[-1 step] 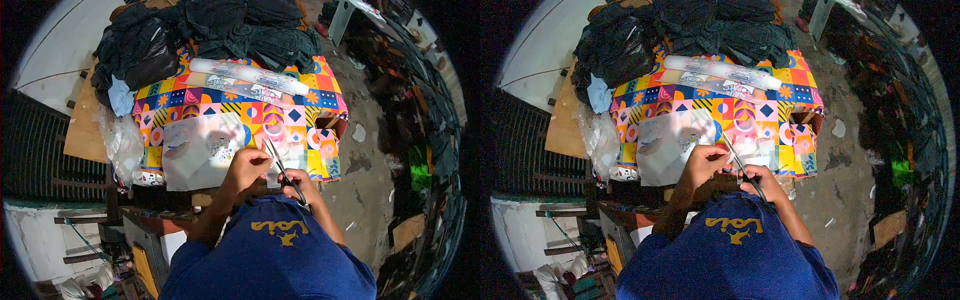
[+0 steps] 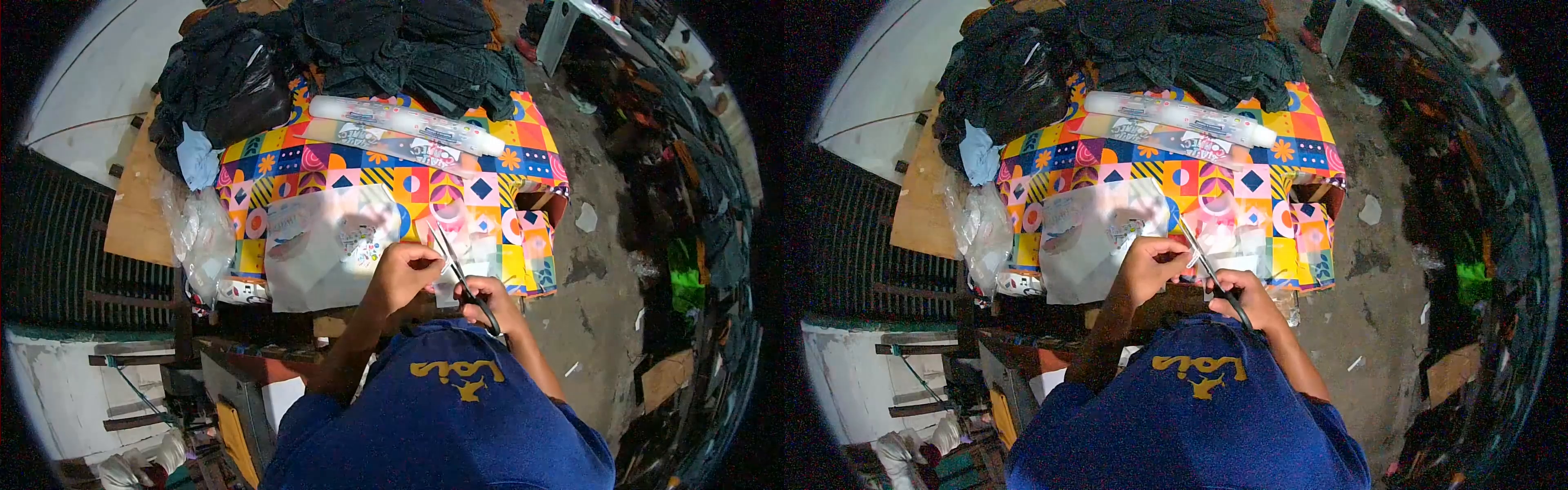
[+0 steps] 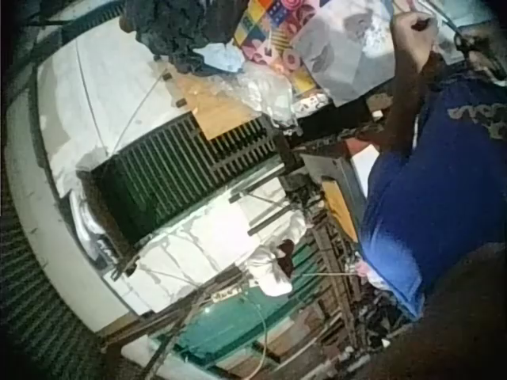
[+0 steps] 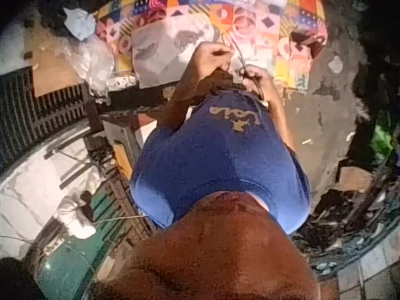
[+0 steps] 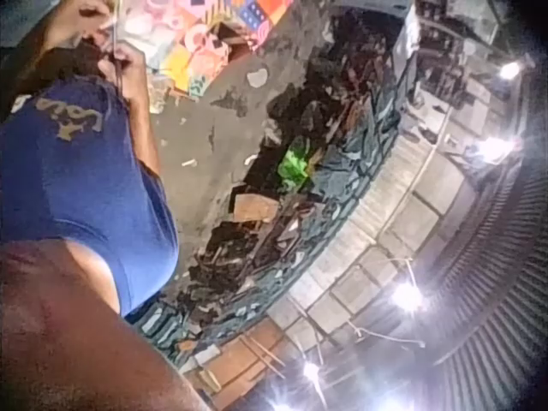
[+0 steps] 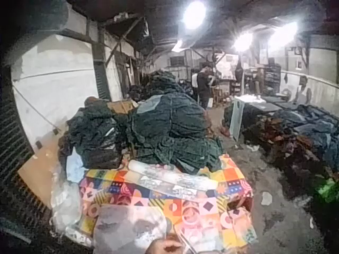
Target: Cutting out individual designs from a roll of printed transfer film using scissors.
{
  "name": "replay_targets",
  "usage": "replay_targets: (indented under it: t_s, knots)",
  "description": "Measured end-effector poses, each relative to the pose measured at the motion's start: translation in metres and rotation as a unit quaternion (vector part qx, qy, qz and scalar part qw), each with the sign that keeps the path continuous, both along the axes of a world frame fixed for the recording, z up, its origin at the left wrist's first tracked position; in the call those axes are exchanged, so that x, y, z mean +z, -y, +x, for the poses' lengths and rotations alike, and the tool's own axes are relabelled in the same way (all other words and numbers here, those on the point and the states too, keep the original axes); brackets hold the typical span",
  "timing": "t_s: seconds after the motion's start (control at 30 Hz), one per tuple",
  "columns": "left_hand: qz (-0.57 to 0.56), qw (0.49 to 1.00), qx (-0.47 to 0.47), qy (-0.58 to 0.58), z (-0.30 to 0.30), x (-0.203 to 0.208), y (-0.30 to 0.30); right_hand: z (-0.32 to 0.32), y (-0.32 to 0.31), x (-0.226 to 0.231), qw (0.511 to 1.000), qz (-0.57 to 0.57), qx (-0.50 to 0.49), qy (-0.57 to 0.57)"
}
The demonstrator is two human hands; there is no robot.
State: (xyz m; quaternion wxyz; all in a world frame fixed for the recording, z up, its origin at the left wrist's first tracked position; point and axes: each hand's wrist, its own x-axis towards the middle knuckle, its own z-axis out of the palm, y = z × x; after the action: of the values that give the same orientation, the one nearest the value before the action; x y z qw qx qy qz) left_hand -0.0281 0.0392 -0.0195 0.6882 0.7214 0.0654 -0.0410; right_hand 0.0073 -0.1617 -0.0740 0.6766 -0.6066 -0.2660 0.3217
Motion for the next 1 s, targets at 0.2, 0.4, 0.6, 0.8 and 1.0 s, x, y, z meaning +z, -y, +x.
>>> replay_targets:
  t_s: [0.2,0.4,0.6,0.8,1.0]
  knots:
    - [-0.020,0.999,-0.029,-0.042,0.003,0.003,-0.005,0.002,0.004,-0.007,0.999,-0.016,0.013,0.031]
    - [-0.141,0.990,0.020,-0.013,0.004,-0.017,0.003,0.001,-0.001,0.000,0.999,-0.018,-0.004,0.048]
    - [-0.178,0.977,0.114,-0.011,0.001,-0.021,0.018,0.002,-0.001,-0.001,0.998,-0.031,-0.028,0.056]
    - [-0.310,0.937,0.161,0.011,0.000,-0.032,0.030,0.000,-0.003,0.000,0.997,-0.026,-0.036,0.067]
    - [-0.339,0.924,0.174,0.002,-0.002,-0.033,0.040,-0.002,-0.002,0.000,0.996,-0.069,-0.057,0.019]
